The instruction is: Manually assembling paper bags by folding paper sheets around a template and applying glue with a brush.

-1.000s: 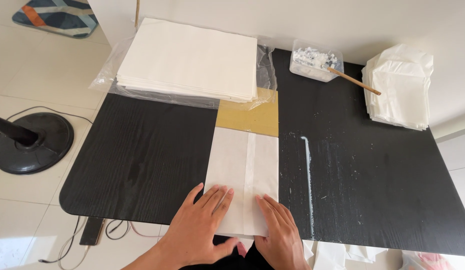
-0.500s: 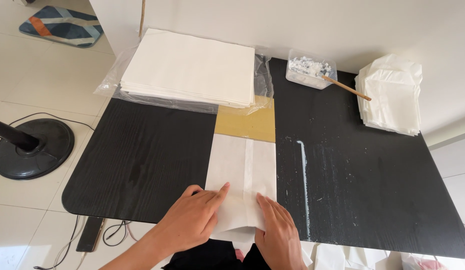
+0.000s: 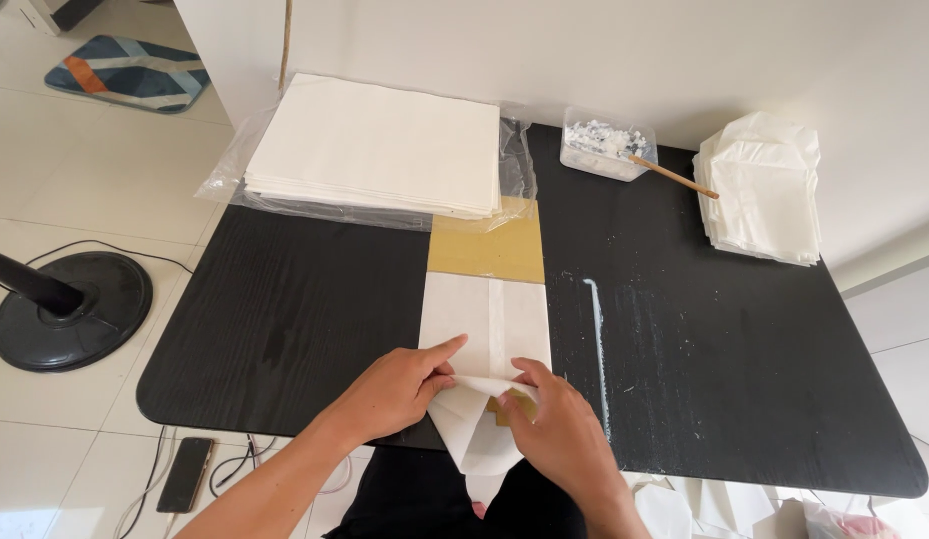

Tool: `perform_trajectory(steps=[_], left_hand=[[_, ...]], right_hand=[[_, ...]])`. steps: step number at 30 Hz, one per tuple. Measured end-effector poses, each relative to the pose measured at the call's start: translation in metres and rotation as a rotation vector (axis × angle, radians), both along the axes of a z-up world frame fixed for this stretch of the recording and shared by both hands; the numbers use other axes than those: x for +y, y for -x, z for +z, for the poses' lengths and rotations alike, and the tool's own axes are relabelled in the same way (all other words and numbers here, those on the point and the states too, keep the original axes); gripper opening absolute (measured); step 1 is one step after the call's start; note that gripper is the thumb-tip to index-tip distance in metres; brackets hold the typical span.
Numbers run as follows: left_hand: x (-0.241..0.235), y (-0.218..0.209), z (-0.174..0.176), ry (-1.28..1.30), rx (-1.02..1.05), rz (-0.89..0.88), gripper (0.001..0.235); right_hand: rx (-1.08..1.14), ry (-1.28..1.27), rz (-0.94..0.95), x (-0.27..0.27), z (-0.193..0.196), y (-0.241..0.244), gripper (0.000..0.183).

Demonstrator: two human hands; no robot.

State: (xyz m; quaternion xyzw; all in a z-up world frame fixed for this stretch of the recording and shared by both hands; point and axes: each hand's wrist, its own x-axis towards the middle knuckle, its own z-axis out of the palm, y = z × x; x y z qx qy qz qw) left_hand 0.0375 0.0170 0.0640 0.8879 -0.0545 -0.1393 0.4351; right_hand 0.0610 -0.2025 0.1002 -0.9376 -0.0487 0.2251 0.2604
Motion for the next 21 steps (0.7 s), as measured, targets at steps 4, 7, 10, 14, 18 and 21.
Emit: perform_trajectory(steps=[4, 7, 10, 14, 18, 21], left_hand=[[-0.004, -0.004, -0.012, 0.075, -0.005, 0.11, 0.058], [-0.009, -0.007, -0.022, 0.081, -0.006, 0.239, 0.053], [-0.015, -0.006, -0.043, -0.055, -0.151, 0.279, 0.057], [-0.02, -0.01, -0.054, -0.179, -0.237, 0.299, 0.052], [-0.023, -0.018, -0.053, -0.234, -0.284, 0.243, 0.038], [-0.021, -0.027, -0.032, -0.152, -0.145, 0.199, 0.038]], right_hand=[[0.115, -0.196, -0.065, -0.02, -0.011, -0.011, 0.076], [0.045, -0.476, 0.031, -0.029, -0.032, -0.018, 0.082], [-0.039, -0.383, -0.04, -0.027, -0.046, -0.016, 0.059], [-0.214, -0.302, -0.048, -0.022, -0.056, -0.015, 0.051], [-0.265, -0.31, -0.045, -0.022, -0.054, -0.018, 0.043], [-0.1, -0.308, -0.109, -0.018, -0.032, -0.02, 0.05]])
